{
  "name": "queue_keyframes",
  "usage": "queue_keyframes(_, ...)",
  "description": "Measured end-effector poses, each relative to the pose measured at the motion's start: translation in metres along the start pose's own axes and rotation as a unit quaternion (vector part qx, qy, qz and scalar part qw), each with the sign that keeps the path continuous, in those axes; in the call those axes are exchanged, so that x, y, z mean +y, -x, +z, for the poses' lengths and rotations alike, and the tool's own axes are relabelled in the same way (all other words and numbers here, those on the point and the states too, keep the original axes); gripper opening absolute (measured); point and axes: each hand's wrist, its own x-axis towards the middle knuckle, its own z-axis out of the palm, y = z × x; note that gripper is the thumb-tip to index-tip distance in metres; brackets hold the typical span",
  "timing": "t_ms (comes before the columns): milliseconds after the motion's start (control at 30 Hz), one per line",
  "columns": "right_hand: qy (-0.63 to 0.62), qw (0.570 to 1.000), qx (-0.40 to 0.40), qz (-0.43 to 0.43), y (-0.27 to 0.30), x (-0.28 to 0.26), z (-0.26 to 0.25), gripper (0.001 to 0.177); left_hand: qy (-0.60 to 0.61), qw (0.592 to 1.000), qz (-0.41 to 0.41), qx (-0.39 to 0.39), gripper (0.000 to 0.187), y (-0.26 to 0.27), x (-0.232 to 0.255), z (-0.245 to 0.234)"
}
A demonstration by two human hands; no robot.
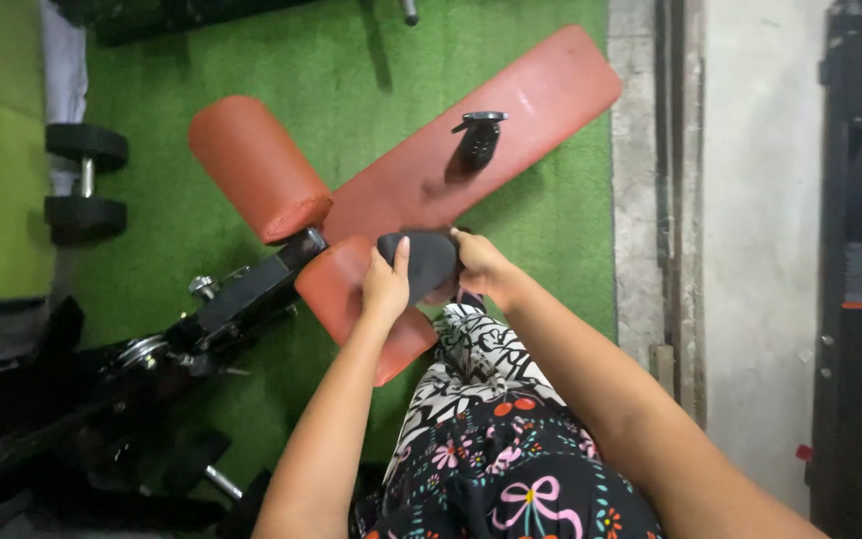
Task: Cleaning gym machine attachments and padding with a towel and spray bottle.
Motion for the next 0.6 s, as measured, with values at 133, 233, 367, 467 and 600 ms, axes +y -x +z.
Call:
queue_keyframes(133, 0.223, 0.974, 0.028, -0.041, -0.04, 0.011, -0.031, 0.041, -0.017, 1.0, -0.009, -0.007, 0.075, 0.011, -0.004, -0.022)
queue_keyframes(233, 0.552, 0.816, 0.096, -0.14, -0.057, 0.01, -0.05, 0.041, -0.016, 1.0, 0.005, -0.023, 0.071, 0.024, 0.007, -0.037)
queue_keyframes(367, 0.611, 0.761, 0.063, -0.208, -0.034, -0.008, -0.041, 0.039, -0.024, 0.998, 0.046, -0.041, 0.062, 0.037, 0.028, -0.044)
queue_keyframes(467, 0.514, 0.855, -0.017, -0.058, 0.074, -0.058, 0.036, 0.037, -0.031, 0.997, 0.068, -0.035, 0.055, 0.05, 0.034, -0.038)
queue_keyframes(600, 0.452, 0.854, -0.14, -0.216, 0.084, -0.011, 0.026, 0.033, -0.042, 0.997, 0.057, -0.015, 0.05, 0.05, 0.042, -0.034)
